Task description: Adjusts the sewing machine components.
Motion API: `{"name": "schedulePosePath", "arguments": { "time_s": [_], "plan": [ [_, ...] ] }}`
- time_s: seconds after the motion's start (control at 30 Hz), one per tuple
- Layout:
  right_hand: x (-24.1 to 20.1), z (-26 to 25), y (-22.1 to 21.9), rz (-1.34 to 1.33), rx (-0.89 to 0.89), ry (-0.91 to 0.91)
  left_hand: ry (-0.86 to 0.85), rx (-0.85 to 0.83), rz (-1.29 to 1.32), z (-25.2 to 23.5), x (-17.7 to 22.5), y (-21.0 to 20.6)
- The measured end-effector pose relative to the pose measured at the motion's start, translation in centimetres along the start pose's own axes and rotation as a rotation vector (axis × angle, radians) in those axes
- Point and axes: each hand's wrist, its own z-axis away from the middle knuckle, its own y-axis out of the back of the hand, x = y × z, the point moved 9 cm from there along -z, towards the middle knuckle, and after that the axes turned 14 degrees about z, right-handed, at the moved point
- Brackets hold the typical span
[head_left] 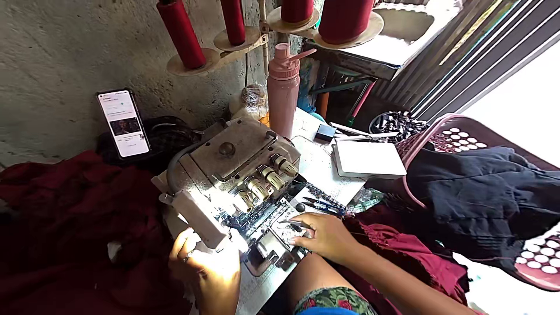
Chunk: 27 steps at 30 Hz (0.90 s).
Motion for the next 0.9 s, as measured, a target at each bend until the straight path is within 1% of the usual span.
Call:
{"name": "schedulePosePath", "arguments": {
  "time_s": [0.1,0.17,0.23,0.3,0.37,0.43,0.5,0.6,0.67,0.73,0.9],
  "plan": [
    [-0.2,-0.4,-1.0,0.001,0.144,-0.005,-0.007,-0.009,0.02,0.1,-0.1,0.2],
    [-0.1,-0.8,-0.7,-0.134,0.177,-0.041,-0.006,-0.028,0.019,0.2,0.2,0.3],
    [-0.4,-1.1,-0.1,-0.33,0.229,-0.042,-0.038,-0.051,-0.009,0.3,1.0,0.3],
    [-1.6,-1.3,0.9,-0.461,0.321,0.028,-0.085,-0.116,-0.015,0.4,2.0,-0.3],
    [-3.0,-1.3,1.6,-0.492,0.416,0.12,-0.144,-0.212,-0.006,0.5,3.1,-1.4],
    [-4.3,-1.4,1.9,-0.51,0.473,0.192,-0.178,-0.285,0.0,0.8,3.6,-2.4],
    [-5.2,-1.6,1.6,-0.562,0.444,0.201,-0.19,-0.279,-0.015,0.9,3.8,-2.8],
    [-5.8,-2.4,0.3,-0.724,0.237,0.098,-0.18,-0.232,-0.085,0.8,3.6,-2.3],
    [-6.1,-2.8,-0.5,-0.795,0.127,0.061,-0.151,-0.228,-0.08,0.7,3.2,-1.8],
    [-6.5,-2.9,-0.7,-0.799,0.099,0.074,-0.11,-0.249,-0.036,0.6,2.8,-1.6],
    [-7.4,-3.1,-0.6,-0.737,0.106,0.114,-0.007,-0.301,0.112,-0.1,2.0,-1.4]
  ]
}}
